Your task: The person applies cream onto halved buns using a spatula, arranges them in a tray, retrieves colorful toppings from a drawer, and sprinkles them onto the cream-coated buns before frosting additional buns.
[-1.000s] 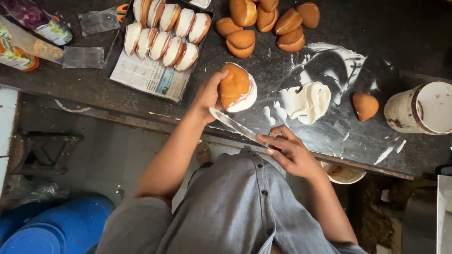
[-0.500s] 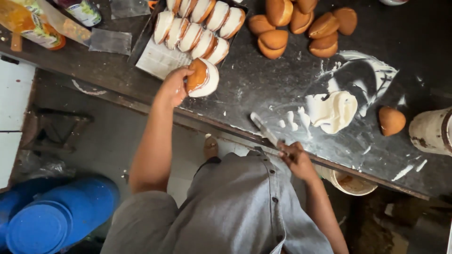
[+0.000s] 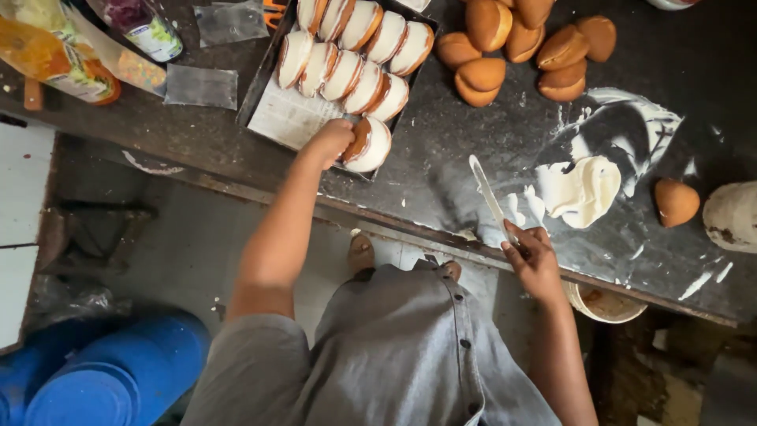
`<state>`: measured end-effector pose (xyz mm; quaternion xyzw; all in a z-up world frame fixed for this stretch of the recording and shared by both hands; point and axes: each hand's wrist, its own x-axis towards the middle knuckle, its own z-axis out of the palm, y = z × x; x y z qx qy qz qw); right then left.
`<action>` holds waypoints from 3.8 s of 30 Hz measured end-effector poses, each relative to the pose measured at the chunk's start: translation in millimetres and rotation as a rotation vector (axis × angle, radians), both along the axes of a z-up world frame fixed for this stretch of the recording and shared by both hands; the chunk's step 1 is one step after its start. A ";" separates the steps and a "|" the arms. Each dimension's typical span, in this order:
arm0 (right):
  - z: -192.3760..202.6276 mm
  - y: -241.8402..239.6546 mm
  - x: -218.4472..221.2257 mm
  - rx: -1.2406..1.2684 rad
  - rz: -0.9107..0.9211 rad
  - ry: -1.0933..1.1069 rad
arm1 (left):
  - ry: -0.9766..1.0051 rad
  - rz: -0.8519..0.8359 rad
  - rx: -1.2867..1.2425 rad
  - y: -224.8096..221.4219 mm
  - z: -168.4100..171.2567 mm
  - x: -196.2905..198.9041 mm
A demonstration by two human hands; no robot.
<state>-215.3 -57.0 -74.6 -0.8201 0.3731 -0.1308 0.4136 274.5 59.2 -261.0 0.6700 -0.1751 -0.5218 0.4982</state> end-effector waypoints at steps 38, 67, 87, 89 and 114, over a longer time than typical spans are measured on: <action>-103.7 -31.6 -181.9 -0.053 -0.609 0.332 | -1.078 0.044 -0.292 -249.8 31.8 -100.5; -76.4 -54.4 -122.8 0.359 -0.219 0.077 | 0.379 0.123 -0.237 -130.4 104.8 -217.4; -13.0 -7.0 -61.6 0.738 -0.270 -0.287 | 1.077 -0.210 -0.243 -62.6 171.6 -229.0; 7.2 -11.8 -64.5 0.813 -0.278 -0.481 | 1.164 -0.292 -0.249 -46.9 185.8 -237.2; 78.3 -41.7 -97.7 0.014 0.303 -0.380 | 0.531 -0.907 -0.491 -10.6 346.9 -215.9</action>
